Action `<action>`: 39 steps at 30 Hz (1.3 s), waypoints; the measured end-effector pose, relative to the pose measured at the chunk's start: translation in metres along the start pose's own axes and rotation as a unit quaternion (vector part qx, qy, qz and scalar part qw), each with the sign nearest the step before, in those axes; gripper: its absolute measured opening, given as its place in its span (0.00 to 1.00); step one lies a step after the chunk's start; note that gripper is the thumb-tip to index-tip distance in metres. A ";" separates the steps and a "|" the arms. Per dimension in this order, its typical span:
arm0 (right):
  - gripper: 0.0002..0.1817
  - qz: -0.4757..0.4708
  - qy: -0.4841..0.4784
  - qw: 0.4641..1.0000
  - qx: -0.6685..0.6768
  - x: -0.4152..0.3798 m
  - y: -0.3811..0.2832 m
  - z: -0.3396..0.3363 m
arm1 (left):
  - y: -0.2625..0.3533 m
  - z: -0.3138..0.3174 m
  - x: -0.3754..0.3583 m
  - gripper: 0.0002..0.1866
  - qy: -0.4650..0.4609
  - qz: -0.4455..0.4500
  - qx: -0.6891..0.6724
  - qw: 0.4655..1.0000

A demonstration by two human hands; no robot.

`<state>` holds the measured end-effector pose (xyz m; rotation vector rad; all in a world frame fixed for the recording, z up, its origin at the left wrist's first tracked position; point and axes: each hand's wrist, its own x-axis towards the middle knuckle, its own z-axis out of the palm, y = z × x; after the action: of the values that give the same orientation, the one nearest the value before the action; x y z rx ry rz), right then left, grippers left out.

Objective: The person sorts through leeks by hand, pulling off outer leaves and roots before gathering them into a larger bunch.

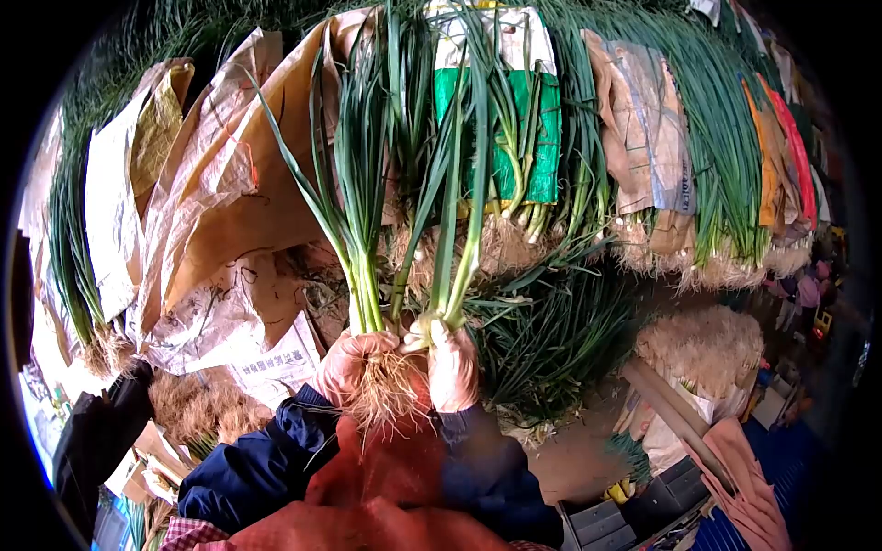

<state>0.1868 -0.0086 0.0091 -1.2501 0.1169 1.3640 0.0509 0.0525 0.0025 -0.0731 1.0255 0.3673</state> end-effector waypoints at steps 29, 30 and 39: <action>0.09 -0.057 0.051 0.910 -0.408 0.114 0.024 -0.004 | -0.005 -0.015 -0.008 0.13 -0.019 0.038 0.071 0.997; 0.11 -0.029 0.036 0.926 -0.376 0.097 0.019 0.003 | -0.006 -0.014 -0.010 0.13 -0.007 0.069 0.072 0.995; 0.08 -0.003 0.091 0.931 -0.354 0.096 0.023 0.011 | -0.008 -0.018 -0.013 0.11 0.002 0.089 0.133 0.987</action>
<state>0.1920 0.0554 -0.0670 -1.9747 -0.2796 1.3237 0.0330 0.0369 0.0038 0.2597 1.0806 0.3879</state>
